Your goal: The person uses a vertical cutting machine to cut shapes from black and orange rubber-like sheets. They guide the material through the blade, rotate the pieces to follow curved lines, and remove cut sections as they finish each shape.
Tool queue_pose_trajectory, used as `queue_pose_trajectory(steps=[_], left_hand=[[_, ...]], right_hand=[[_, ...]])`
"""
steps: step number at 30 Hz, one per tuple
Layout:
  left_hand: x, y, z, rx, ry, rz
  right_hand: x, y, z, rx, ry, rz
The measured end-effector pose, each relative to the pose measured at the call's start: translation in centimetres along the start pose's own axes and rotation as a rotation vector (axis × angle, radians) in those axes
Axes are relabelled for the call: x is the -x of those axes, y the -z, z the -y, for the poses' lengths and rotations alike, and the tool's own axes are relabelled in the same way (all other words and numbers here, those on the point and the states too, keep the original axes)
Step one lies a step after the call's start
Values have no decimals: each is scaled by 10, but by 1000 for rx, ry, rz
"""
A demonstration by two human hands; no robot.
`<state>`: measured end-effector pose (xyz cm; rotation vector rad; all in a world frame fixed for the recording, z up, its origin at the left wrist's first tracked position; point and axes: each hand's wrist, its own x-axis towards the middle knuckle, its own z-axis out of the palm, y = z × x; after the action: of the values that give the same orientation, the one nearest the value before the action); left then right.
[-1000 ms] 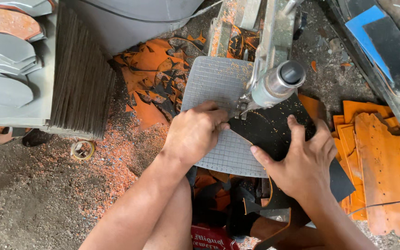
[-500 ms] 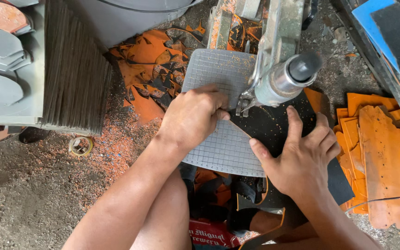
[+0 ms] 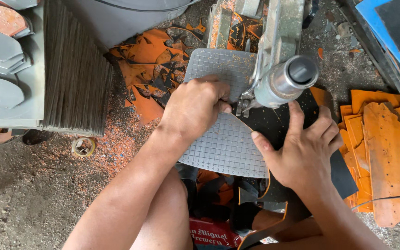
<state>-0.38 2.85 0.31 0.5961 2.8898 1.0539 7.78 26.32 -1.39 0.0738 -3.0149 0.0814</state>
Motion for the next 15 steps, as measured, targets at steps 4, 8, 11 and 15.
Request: queue_pose_trajectory(steps=[4, 8, 11, 15], left_hand=[[-1, -1, 1, -11, -18, -33], [-5, 0, 1, -22, -9, -55], [-9, 1, 0, -28, 14, -53], [-9, 2, -1, -63, 83, -22]], right_hand=[[-6, 0, -4, -19, 32, -6], [-10, -1, -3, 5, 45, -22], [-13, -3, -5, 10, 33, -10], [-13, -9, -11, 25, 34, 7]])
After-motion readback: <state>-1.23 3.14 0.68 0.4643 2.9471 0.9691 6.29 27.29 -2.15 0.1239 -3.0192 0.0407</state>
